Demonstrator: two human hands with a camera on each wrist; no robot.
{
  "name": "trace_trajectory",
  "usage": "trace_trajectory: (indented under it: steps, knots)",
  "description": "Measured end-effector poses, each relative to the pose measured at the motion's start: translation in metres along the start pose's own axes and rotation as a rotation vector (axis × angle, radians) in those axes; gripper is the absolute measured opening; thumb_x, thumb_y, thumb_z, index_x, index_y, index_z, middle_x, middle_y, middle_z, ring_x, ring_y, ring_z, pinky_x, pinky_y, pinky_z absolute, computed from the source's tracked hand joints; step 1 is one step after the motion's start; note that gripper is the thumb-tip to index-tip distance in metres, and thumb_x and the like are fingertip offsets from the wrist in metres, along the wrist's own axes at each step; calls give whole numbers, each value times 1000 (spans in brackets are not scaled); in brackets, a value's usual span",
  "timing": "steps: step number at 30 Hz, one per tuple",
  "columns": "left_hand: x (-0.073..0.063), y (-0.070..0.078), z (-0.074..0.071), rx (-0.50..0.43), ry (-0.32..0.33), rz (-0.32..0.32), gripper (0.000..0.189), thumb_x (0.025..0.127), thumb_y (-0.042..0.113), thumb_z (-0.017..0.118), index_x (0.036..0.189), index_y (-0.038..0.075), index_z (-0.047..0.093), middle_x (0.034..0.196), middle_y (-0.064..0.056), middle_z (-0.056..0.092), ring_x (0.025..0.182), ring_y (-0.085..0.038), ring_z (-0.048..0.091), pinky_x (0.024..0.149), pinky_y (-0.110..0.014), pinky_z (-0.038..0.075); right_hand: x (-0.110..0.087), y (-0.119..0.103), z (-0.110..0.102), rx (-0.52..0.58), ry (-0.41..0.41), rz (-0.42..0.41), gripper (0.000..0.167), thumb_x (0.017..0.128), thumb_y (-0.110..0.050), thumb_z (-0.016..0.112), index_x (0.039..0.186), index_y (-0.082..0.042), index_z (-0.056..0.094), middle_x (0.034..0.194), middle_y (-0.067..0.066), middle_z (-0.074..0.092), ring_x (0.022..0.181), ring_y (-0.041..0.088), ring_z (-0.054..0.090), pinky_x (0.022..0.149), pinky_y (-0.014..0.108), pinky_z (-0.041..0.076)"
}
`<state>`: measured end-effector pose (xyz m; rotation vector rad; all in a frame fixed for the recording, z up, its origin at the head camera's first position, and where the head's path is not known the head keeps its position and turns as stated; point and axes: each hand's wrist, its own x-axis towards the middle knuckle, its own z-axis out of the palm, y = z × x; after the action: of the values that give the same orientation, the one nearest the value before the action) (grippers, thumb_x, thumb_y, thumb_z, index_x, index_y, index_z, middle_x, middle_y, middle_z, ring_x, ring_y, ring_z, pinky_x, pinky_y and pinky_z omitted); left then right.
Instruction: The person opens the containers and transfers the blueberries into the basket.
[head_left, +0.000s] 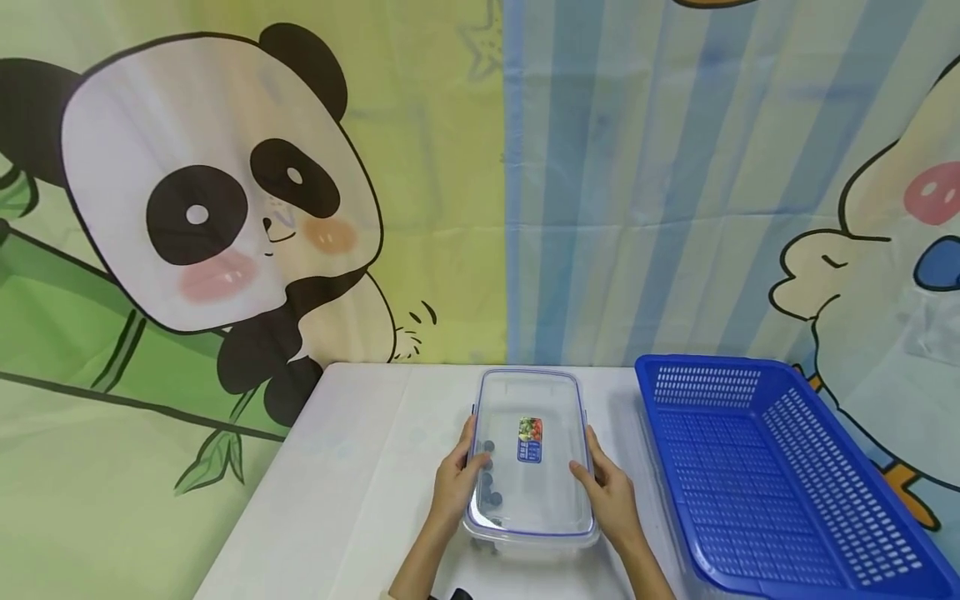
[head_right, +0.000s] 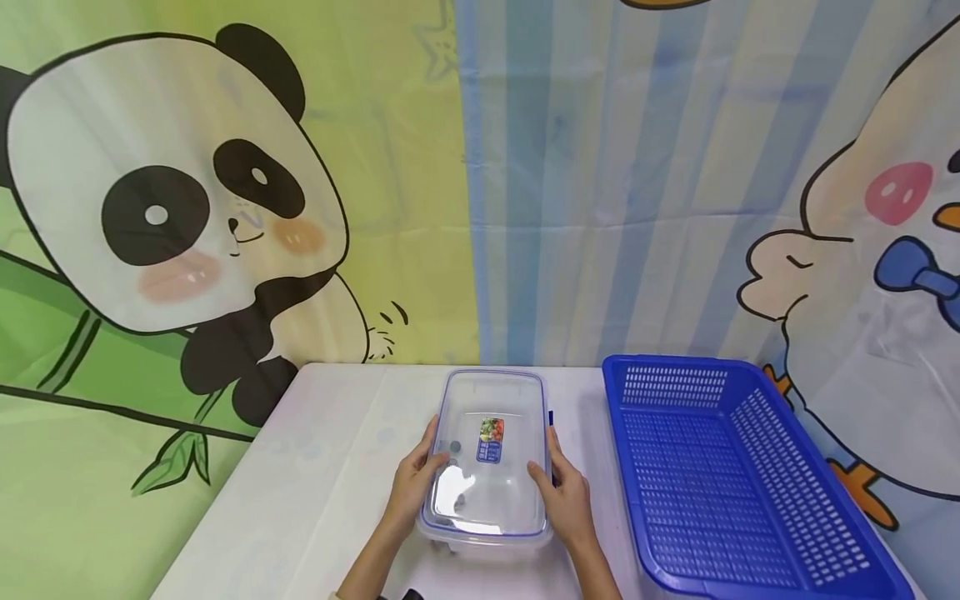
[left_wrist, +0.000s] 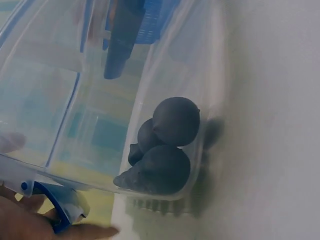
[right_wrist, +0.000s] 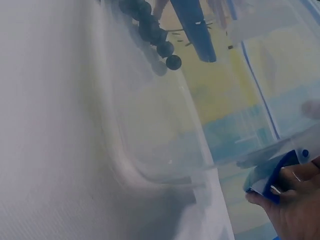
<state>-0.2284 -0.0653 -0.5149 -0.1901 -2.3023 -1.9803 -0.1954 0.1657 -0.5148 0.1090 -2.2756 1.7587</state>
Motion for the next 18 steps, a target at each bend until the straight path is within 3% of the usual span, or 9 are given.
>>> trace_trajectory:
  steps: [3, 9, 14, 18]
  knots:
    - [-1, 5, 1, 17, 19, 35, 60, 89, 18, 58, 143, 17, 33, 148, 1, 26, 136, -23, 23, 111, -38, 18, 0, -1, 1, 47, 18, 20, 62, 92, -26, 57, 144, -9, 27, 149, 4, 22, 135, 22, 22, 102, 11, 25]
    - [-8, 36, 2, -27, 15, 49, 56, 90, 13, 57, 142, 11, 35, 148, -9, 25, 137, -29, 18, 112, -44, 12, 0, -6, 1, 141, 63, 40, 59, 92, -21, 57, 144, -10, 29, 150, 1, 23, 138, 19, 17, 114, 32, 5]
    - [-13, 62, -2, -63, 22, 39, 56, 89, 10, 57, 141, 8, 37, 148, -12, 25, 137, -31, 15, 112, -47, 11, 2, -18, 1, 226, 75, 69, 58, 92, -18, 57, 143, -7, 31, 149, -5, 25, 137, 14, 18, 110, 18, 16]
    - [-11, 71, -14, -109, 20, 18, 55, 88, 8, 57, 140, 6, 37, 148, -9, 27, 138, -28, 14, 112, -42, 11, 5, -35, 9, 256, 69, 82, 58, 92, -14, 57, 142, -5, 30, 149, -5, 24, 138, 13, 15, 110, 19, 17]
